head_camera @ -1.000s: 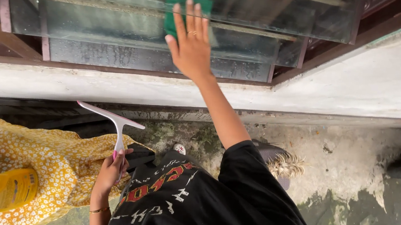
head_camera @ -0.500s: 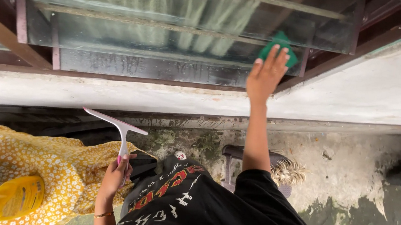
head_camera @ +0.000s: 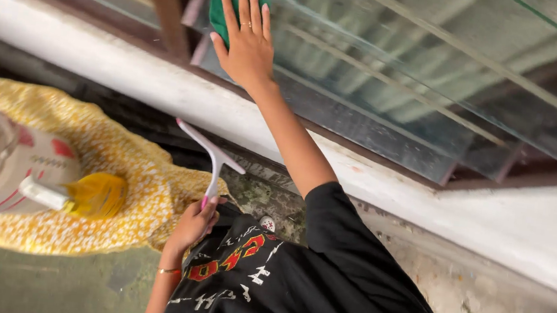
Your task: Cleaning individual glass panes of a jalousie window using a squeegee, sponge, and a bucket of water.
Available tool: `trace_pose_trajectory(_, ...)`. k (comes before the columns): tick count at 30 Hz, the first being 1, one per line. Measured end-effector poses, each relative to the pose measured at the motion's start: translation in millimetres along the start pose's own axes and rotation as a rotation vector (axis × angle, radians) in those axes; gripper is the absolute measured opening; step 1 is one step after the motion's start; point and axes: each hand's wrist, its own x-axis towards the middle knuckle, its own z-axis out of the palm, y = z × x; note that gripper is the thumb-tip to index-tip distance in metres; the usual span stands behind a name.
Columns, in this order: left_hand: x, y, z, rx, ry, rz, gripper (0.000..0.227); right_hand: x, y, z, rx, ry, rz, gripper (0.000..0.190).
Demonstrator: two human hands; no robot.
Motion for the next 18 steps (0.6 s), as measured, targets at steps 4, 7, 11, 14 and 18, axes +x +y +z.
trace_pose_trajectory(4, -7, 3, -3, 0.05, 0.079, -0.007, 0.051, 4, -29, 29, 0.136, 0.167, -0.11, 0.081)
trace_pose_trajectory(7, -7, -5, -4, 0.067, 0.099, 0.006, 0.045, -7, -23, 36, 0.164, 0.245, -0.169, 0.069)
trace_pose_trajectory(11, -15, -5, -10, 0.187, 0.095, 0.004, 0.046, -18, -32, 8, 0.508, 0.286, -0.318, 0.043)
trace_pose_trajectory(14, -15, -12, -9, 0.162, 0.1, -0.017, 0.046, -15, -79, -49, 0.683, 0.242, -0.479, 0.037)
trace_pose_trajectory(18, -19, -18, -15, 0.116, 0.073, 0.042, 0.052, 3, -169, -104, 0.89, 0.197, -0.804, 0.044)
